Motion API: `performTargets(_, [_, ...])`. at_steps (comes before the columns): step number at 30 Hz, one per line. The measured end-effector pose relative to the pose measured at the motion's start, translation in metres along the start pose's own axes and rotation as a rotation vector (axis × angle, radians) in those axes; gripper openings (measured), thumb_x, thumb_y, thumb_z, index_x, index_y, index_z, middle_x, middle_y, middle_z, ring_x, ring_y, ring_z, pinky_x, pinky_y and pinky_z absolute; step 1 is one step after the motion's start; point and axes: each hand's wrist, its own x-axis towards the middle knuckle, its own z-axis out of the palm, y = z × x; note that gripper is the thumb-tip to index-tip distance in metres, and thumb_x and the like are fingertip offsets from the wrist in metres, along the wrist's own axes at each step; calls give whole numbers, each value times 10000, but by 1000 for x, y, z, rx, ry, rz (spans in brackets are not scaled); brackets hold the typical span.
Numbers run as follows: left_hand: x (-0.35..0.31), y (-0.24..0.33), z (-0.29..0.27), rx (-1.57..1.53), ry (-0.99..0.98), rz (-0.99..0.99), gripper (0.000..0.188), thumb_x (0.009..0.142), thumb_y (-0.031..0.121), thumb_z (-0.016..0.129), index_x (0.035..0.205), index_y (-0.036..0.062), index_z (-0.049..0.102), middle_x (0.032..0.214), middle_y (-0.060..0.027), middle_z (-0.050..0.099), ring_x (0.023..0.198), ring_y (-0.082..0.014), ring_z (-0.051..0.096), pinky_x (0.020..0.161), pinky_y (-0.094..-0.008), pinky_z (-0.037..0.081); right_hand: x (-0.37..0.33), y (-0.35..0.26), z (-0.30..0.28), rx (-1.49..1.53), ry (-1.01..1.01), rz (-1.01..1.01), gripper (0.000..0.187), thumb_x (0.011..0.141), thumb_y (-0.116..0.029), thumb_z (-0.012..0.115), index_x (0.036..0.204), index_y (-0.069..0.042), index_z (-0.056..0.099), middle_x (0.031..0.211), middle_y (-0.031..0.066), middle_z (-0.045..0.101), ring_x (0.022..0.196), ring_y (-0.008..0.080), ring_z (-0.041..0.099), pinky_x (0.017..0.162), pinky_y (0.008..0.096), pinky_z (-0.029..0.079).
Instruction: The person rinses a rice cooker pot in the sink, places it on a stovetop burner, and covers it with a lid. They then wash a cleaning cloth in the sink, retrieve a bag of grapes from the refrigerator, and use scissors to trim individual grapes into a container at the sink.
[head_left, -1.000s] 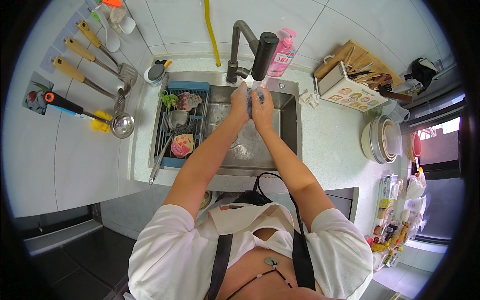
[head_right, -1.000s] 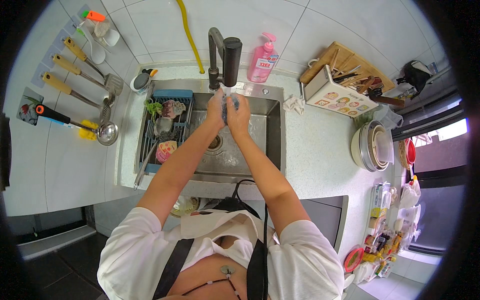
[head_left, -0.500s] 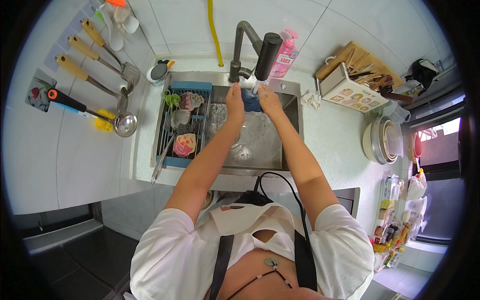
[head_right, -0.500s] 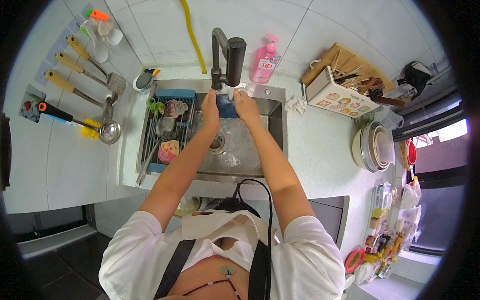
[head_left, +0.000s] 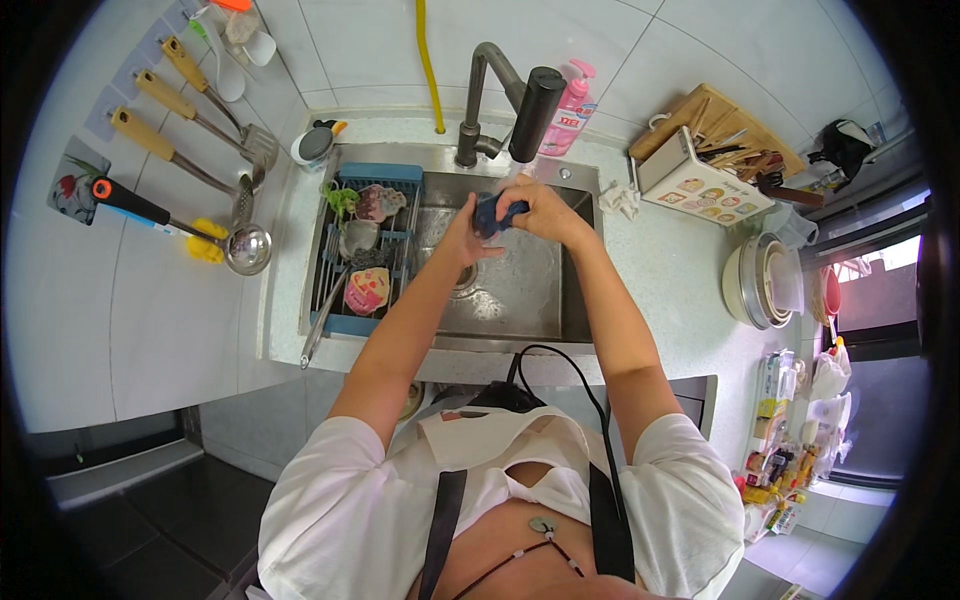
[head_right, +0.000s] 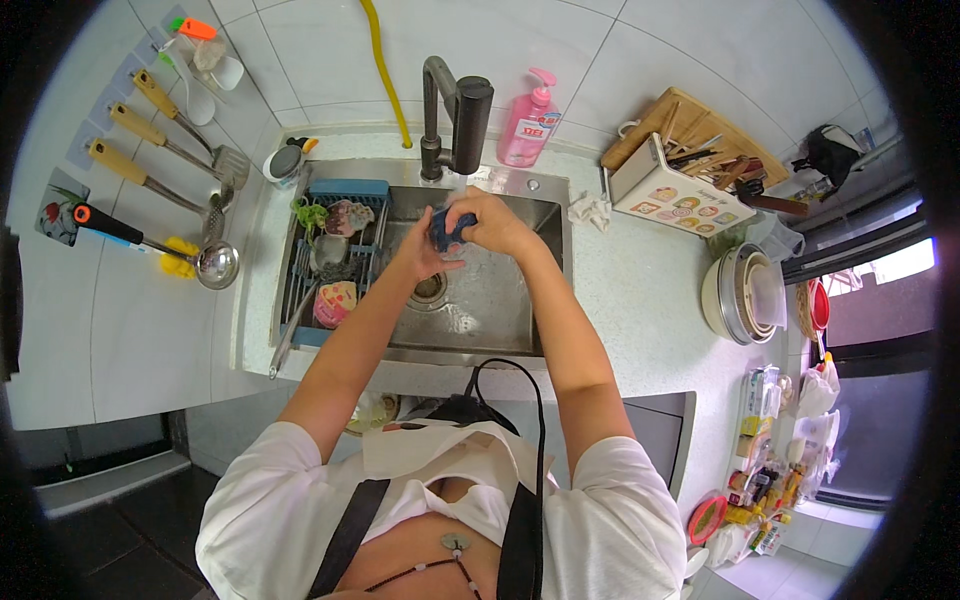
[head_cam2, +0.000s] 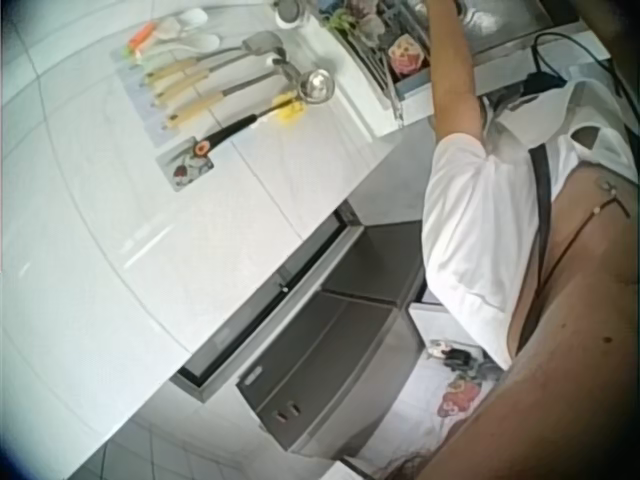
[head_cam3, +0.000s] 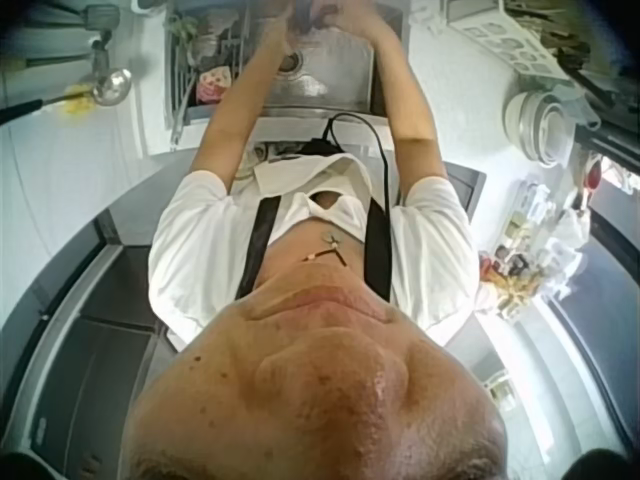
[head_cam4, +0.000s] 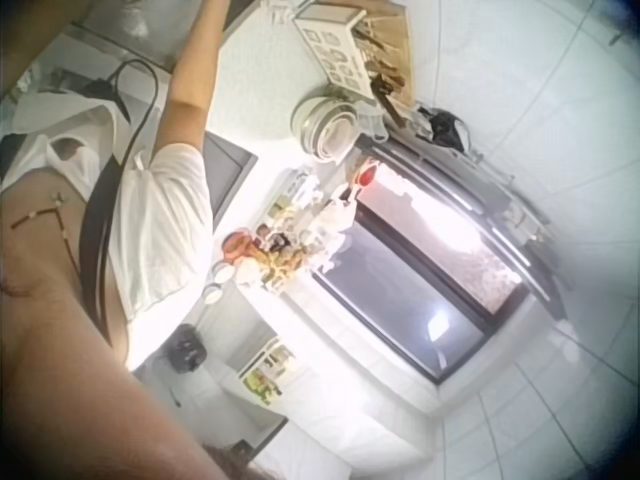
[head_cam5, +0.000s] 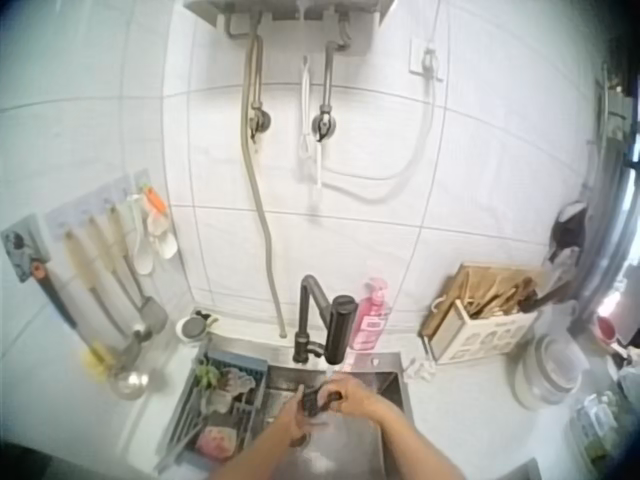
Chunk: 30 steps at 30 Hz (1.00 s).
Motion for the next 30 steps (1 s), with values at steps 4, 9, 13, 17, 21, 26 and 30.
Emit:
performTargets(4, [4,3,4,-135,-140,42,411,842,405,453,1085,74,483,1008,-85,555,946,-223,530,868,-434,413,-6,9,0,84,-8,-158,233,553,84,539,734,-58,575,1001,83,514,938,227,498,815,282,391])
performTargets(9, [32,2,-2,-205,-175,204,246,858,244,453,1025,68,494,950,-98,563,889,-234,567,820,-384,454,-33,53,9,755,243,177,371,677,-33,551,1039,-99,500,1199,71,413,1040,213,464,864,354,389])
performTargets(13, [22,0,11,-234,-106,389,149,844,175,473,966,98,511,979,-85,549,908,-230,551,823,-402,442,-42,48,29,1279,256,545,523,785,-307,570,1230,-143,351,1250,57,362,1051,231,463,837,458,408])
performTargets(17, [23,-4,11,-165,-139,471,158,830,176,486,971,104,492,1006,-82,536,923,-238,531,826,-435,425,-27,56,40,1187,347,693,572,758,-444,596,1197,-145,383,1134,62,460,909,213,549,678,403,496])
performTargets(21, [18,1,3,-270,-155,292,227,827,206,477,1027,100,467,1033,-86,529,953,-260,517,816,-470,415,-13,63,39,911,542,673,387,734,-285,645,1040,-117,479,853,33,556,685,121,552,485,260,453])
performTargets(26, [3,3,1,-133,-128,101,313,823,246,440,1099,99,440,1119,-101,488,1030,-297,487,831,-556,365,7,44,33,943,613,438,259,690,-126,617,932,-86,533,784,24,539,660,103,515,540,219,416])
performTargets(30, [18,-8,1,-6,-116,203,384,826,290,420,1159,101,401,1180,-116,441,1067,-316,461,853,-571,339,10,38,33,957,572,418,271,694,-62,580,963,-82,547,811,33,547,700,113,520,604,216,429])
